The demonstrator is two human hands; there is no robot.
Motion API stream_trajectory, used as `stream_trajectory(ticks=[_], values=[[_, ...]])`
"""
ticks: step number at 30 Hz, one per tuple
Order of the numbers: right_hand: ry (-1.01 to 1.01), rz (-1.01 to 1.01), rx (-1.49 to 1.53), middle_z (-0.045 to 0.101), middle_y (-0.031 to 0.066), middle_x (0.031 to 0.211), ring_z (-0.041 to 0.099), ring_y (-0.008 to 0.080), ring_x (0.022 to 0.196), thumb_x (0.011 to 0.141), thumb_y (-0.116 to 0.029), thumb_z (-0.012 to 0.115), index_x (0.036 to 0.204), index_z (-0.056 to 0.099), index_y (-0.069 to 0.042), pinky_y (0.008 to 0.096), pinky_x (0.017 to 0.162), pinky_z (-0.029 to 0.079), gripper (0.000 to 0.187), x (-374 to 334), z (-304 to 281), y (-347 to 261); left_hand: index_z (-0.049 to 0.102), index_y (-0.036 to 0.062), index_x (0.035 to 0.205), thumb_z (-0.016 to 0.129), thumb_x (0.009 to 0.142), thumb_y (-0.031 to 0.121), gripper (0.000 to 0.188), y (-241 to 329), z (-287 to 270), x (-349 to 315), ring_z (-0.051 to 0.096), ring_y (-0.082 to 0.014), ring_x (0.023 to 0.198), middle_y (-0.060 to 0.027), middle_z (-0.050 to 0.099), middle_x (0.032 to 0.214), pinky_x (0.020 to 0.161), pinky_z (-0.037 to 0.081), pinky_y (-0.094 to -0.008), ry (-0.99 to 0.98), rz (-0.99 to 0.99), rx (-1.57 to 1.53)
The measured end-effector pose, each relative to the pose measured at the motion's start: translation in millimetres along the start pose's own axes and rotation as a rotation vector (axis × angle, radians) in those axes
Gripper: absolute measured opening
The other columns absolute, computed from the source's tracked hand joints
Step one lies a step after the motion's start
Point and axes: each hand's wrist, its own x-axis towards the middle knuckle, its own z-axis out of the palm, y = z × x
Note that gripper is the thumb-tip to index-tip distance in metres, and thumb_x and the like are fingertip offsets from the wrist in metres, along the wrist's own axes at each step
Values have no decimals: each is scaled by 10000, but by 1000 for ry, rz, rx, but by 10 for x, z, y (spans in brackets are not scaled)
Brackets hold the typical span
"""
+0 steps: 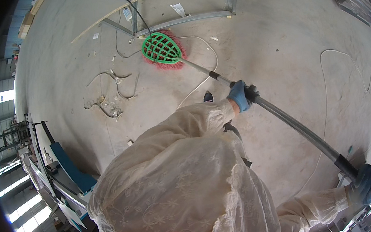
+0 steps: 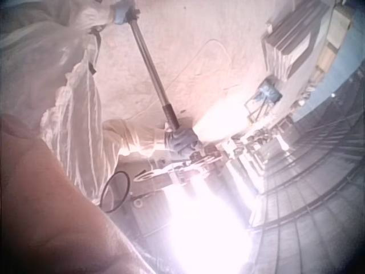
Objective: The person sweeps a concrete floor with a long-handled broom, gathering debris into a central pile. They then use both hands to collect the debris into a bundle.
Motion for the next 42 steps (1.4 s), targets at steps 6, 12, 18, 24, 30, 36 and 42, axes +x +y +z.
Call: stream_trajectory(ticks=[6, 12, 18, 24, 30, 36, 42], values=[[-39, -77, 250, 538, 94, 696, 553, 213, 661, 948, -91, 434, 865, 598, 3, 346, 663, 487, 206, 181, 1, -377, 390, 120, 1016, 469, 888, 172, 160, 381, -116, 9, 597, -302, 723, -153, 548, 917, 611, 529, -488, 23, 60, 26], [-183, 97, 401, 537, 114, 727, 528, 236, 599, 979, -117, 399, 966, 551, 57, 360, 625, 496, 232, 366, -47, -988, 403, 132, 1055, 469, 905, 189, 174, 907, -1, 212, 614, -307, 755, -138, 538, 926, 578, 529, -483, 37, 168, 134], [-291, 498, 1463, 459, 87, 566, 442, 193, 462, 932, -217, 463, 920, 498, 25, 343, 452, 374, 245, 234, 40, -1889, 424, 140, 991, 496, 892, 221, 147, 1498, -110, 643, 600, -295, 656, -141, 569, 830, 552, 526, -465, -19, 118, 222], [-379, 594, 1743, 506, 89, 469, 513, 199, 432, 921, -170, 497, 953, 564, -25, 394, 571, 481, 163, 169, 117, -2376, 448, 117, 1030, 527, 870, 254, 225, 1844, -165, 843, 590, -283, 683, -126, 593, 899, 628, 533, -455, 17, 152, 315], [-396, 763, 1670, 506, 107, 472, 494, 190, 425, 947, -181, 453, 1018, 534, -20, 423, 732, 488, 194, -11, 309, -2185, 429, 112, 1054, 516, 901, 250, 224, 1715, -147, 1000, 600, -273, 704, -139, 554, 878, 539, 502, -469, 94, 325, 318], [-423, 857, 1639, 492, 75, 504, 500, 165, 450, 963, -192, 445, 1042, 538, -80, 434, 797, 487, 165, -478, 865, -2580, 432, 81, 979, 571, 849, 175, 212, 2262, -133, 1275, 577, -273, 553, -143, 544, 718, 475, 481, -416, 88, 374, 266], [-602, 946, 1469, 566, 106, 568, 547, 146, 523, 964, -177, 425, 1024, 543, -87, 359, 701, 499, 161, -936, 1561, -3140, 456, 85, 907, 582, 849, 203, 182, 2944, -367, 1845, 555, -218, 503, -104, 554, 692, 450, 483, -384, 199, 501, 317]])
